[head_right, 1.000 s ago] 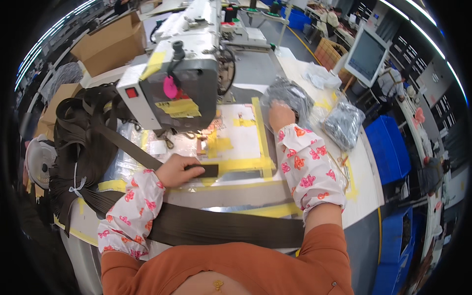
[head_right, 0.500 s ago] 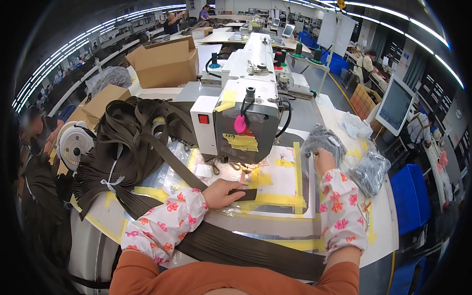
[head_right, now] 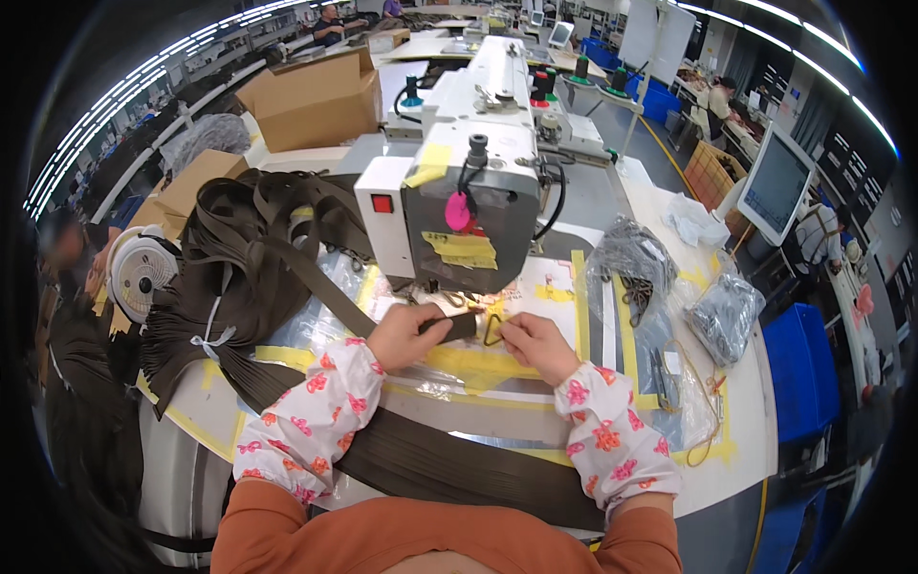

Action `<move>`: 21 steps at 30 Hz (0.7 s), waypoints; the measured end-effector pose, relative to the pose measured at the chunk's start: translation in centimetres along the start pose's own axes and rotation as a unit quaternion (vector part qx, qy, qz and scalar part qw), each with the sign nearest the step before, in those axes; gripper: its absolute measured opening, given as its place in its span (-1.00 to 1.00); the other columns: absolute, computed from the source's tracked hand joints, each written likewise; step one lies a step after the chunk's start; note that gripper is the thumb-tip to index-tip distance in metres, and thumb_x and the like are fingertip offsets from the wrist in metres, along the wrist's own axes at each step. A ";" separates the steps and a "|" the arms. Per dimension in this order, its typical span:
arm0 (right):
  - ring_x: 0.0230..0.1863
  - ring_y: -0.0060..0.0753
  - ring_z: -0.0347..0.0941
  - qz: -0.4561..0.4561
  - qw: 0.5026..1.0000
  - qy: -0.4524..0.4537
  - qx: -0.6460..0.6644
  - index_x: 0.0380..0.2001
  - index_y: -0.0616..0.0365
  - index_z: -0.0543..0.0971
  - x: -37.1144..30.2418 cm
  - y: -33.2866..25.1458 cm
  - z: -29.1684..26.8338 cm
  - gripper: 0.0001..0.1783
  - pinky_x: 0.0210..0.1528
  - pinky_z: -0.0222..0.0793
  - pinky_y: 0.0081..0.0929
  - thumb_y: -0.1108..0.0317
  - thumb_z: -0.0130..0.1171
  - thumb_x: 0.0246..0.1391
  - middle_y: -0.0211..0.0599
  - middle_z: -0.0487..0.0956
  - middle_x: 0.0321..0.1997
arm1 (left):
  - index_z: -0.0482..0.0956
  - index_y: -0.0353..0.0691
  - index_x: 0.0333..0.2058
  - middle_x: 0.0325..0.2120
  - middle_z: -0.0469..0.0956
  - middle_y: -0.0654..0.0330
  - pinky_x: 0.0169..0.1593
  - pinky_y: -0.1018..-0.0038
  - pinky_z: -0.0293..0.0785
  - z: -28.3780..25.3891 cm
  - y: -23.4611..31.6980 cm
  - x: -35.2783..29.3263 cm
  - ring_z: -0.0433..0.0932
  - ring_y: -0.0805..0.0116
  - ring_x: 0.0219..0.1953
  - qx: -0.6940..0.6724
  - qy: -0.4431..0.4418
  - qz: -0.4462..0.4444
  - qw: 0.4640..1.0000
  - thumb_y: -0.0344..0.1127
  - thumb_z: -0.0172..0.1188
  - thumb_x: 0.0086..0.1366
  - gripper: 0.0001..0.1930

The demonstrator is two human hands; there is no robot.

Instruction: Using an industrial sewing machine to assemble and sew webbing straps with hardware.

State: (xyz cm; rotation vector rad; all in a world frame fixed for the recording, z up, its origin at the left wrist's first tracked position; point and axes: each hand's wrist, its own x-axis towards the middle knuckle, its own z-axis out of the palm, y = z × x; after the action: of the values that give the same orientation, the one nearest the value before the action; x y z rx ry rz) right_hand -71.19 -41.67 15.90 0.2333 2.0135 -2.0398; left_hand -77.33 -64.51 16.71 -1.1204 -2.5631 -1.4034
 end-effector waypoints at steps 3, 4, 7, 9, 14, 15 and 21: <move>-0.62 -0.69 0.26 -0.041 0.993 0.044 -0.103 -0.42 0.29 0.48 0.9 0.2 1.4 -0.79 -0.58 0.16 -0.72 0.32 0.08 0.07 -0.45 0.44 -0.61 | 0.53 -0.35 -0.46 -0.73 0.44 0.06 -0.57 0.46 0.32 0.0 -0.2 0.2 0.43 0.31 -0.71 -0.002 0.007 -0.013 1.000 -0.31 0.13 0.12 -0.82; -0.60 -0.68 0.30 -0.048 0.991 0.039 -0.121 -0.44 0.30 0.48 1.2 0.3 1.7 -0.80 -0.57 0.19 -0.71 0.33 0.07 0.07 -0.42 0.46 -0.61 | 0.53 -0.35 -0.46 -0.73 0.44 0.06 -0.57 0.46 0.32 0.1 -0.3 0.2 0.43 0.30 -0.71 0.005 -0.001 -0.011 1.000 -0.31 0.13 0.12 -0.82; -0.58 -0.67 0.37 -0.080 0.986 0.036 -0.145 -0.45 0.32 0.47 1.7 1.0 2.5 -0.81 -0.55 0.23 -0.69 0.36 0.08 0.06 -0.38 0.49 -0.60 | 0.51 -0.22 -0.53 -0.70 0.47 0.04 -0.54 0.26 0.38 0.7 -0.4 0.1 0.47 0.05 -0.63 0.084 0.004 0.009 0.996 -0.24 0.14 0.08 -0.83; -0.61 -0.60 0.42 -0.107 0.984 0.047 -0.137 -0.43 0.32 0.43 1.8 1.4 2.7 -0.83 -0.55 0.26 -0.62 0.41 0.12 0.00 -0.32 0.51 -0.61 | 0.49 -0.21 -0.55 -0.72 0.47 0.06 -0.54 0.24 0.37 1.1 -0.3 0.1 0.47 0.06 -0.64 0.118 0.006 0.038 0.992 -0.24 0.11 0.09 -0.83; -0.64 -0.26 0.46 -0.187 0.942 0.101 -0.260 -0.33 0.26 0.37 1.0 2.0 3.9 -0.78 -0.55 0.32 -0.47 0.46 0.12 -0.07 -0.15 0.50 -0.61 | 0.49 -0.24 -0.55 -0.69 0.48 0.07 -0.51 0.23 0.38 1.7 0.4 0.0 0.48 0.06 -0.61 0.157 -0.055 0.057 0.984 -0.25 0.09 0.07 -0.82; -0.62 -0.22 0.47 -0.238 0.921 0.112 -0.288 -0.31 0.25 0.34 0.8 2.1 4.4 -0.76 -0.54 0.33 -0.45 0.46 0.11 -0.06 -0.13 0.51 -0.60 | 0.49 -0.25 -0.54 -0.69 0.49 0.06 -0.50 0.23 0.38 1.7 0.5 0.0 0.48 0.05 -0.60 0.138 -0.071 0.030 0.987 -0.25 0.09 0.07 -0.82; -0.59 -0.25 0.48 -0.333 0.905 0.105 -0.244 -0.27 0.24 0.28 -0.1 2.0 5.5 -0.74 -0.58 0.34 -0.45 0.42 0.09 0.01 -0.14 0.51 -0.55 | 0.45 -0.28 -0.41 -0.64 0.50 0.05 -0.51 0.28 0.38 1.5 0.6 0.3 0.49 0.06 -0.59 0.017 -0.060 -0.029 0.998 -0.28 0.12 0.06 -0.81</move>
State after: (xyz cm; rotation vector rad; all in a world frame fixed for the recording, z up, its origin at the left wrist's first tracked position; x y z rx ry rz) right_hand -70.14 -47.15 14.10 -0.4132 2.9632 -1.7742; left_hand -76.76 -63.05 16.39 -1.1682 -2.7112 -1.3390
